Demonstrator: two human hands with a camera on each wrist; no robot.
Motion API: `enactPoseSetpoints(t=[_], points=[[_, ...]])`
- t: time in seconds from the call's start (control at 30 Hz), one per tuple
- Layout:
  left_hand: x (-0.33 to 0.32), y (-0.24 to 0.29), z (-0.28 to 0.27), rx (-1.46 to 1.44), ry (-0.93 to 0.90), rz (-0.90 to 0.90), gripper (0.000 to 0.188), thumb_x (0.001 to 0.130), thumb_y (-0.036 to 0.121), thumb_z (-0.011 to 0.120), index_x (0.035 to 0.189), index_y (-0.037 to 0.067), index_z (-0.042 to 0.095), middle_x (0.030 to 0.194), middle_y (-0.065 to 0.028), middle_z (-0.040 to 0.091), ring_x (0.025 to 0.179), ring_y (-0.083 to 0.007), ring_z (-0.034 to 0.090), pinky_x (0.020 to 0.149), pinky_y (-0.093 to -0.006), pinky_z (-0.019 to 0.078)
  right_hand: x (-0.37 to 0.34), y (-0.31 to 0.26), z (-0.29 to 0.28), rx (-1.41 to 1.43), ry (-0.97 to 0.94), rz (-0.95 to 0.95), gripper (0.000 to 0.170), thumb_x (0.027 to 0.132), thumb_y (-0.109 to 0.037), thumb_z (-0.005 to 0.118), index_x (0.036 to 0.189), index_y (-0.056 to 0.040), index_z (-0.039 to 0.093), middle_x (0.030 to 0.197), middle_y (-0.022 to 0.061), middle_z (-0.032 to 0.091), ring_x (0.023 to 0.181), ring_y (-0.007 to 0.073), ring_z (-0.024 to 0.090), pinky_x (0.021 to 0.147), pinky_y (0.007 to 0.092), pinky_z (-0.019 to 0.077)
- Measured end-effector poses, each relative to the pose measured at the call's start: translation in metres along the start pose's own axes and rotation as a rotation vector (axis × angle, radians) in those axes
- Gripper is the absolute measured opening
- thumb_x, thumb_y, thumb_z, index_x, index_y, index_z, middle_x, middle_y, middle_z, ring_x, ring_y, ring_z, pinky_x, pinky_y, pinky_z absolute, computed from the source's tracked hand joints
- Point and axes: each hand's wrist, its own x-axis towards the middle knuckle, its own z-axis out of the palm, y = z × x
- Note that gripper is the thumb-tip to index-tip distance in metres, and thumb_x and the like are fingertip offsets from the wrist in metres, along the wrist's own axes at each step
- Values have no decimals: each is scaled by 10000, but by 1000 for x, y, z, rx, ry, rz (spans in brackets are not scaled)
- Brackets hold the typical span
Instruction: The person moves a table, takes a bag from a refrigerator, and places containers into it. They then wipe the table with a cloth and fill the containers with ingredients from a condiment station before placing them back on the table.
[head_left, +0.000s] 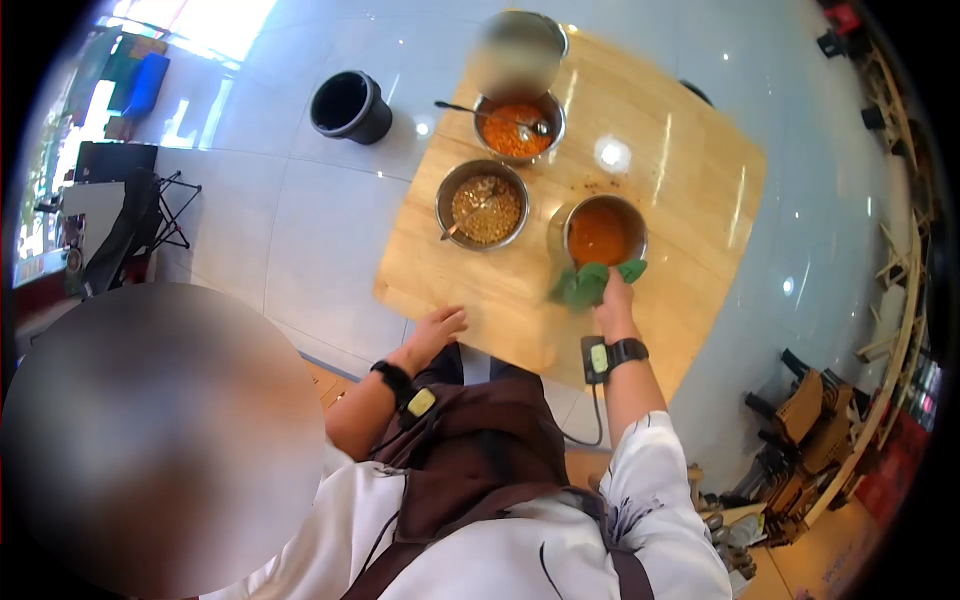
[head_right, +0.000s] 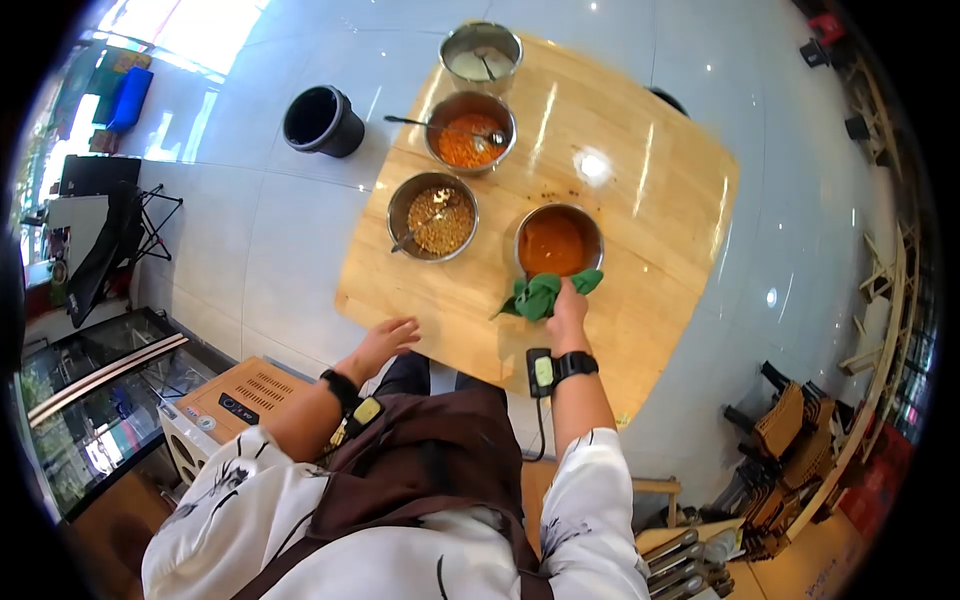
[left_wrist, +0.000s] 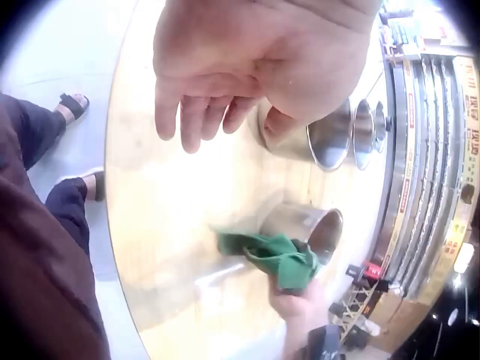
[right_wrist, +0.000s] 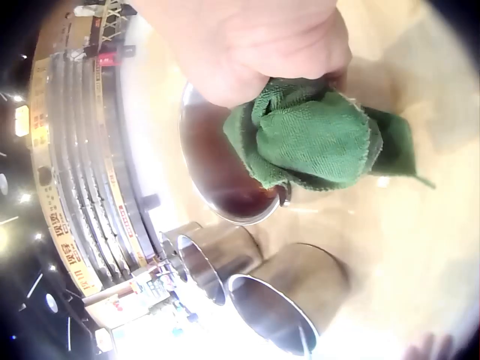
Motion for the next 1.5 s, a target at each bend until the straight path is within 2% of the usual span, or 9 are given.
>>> enactPoseSetpoints(t=[0.3,0.63,0.8,1.0,1.07,1.13,1.27,1.3,1.5], points=[[-90,-71,-52,-203,403,0,398,873,263,510,1178,10,481,1089,-82,577,948,-158,575,760,-261,429,35,-112,102,-165,-313,-35,324,801,-266,624,961,8,560,877,89,617,752,212,611,657,344,512],[-147,-126,-58,-230,621,171,349,876,241,503,1124,-3,524,999,-89,615,881,-149,599,710,-245,447,-16,-47,40,-237,-651,231,339,842,-316,551,1031,-35,563,992,92,617,893,214,598,799,333,482],[-198,-195,-112,-104,1114,401,234,822,162,518,947,-16,604,797,-105,634,761,-170,596,692,-305,469,-21,11,-17,-615,-704,429,440,840,-395,473,1079,-37,563,1040,113,602,920,265,589,793,398,489],[-310,-302,-130,-282,1865,227,221,770,89,529,960,5,604,826,-149,641,776,-209,618,714,-309,476,-71,50,-37,-1025,-620,404,492,842,-428,450,1126,-30,498,1084,137,564,947,307,564,821,442,466],[-347,-333,-117,-443,2052,154,200,773,71,502,945,9,583,881,-186,614,805,-302,603,703,-375,471,-139,55,-25,-1102,-496,287,481,840,-422,445,1095,-20,508,1076,153,563,956,309,561,811,461,468],[-363,-410,-117,-343,2287,87,212,756,46,494,950,12,572,906,-184,604,852,-312,588,744,-374,464,-140,65,-25,-1167,-556,278,471,845,-412,435,1092,-18,511,1064,153,570,939,309,570,802,455,475],[-412,-496,-103,-693,2239,-376,278,743,127,533,993,8,545,997,-192,574,899,-341,565,796,-387,457,-149,90,-25,-1308,-705,308,455,855,-393,414,1086,-15,518,1039,153,585,907,308,590,783,442,490],[-420,-520,-103,-761,2042,-507,363,738,231,585,1014,1,534,1086,-210,540,958,-349,552,808,-398,460,-154,98,-24,-1330,-743,312,451,858,-388,409,1084,-14,520,1033,152,589,899,308,594,779,439,494],[-449,-526,-117,-670,1665,-783,551,686,350,680,1084,15,500,1100,-171,553,1021,-314,546,828,-413,464,-263,139,-16,-1284,-1039,330,443,891,-368,409,1142,-14,501,1072,142,581,933,287,589,808,417,485]])
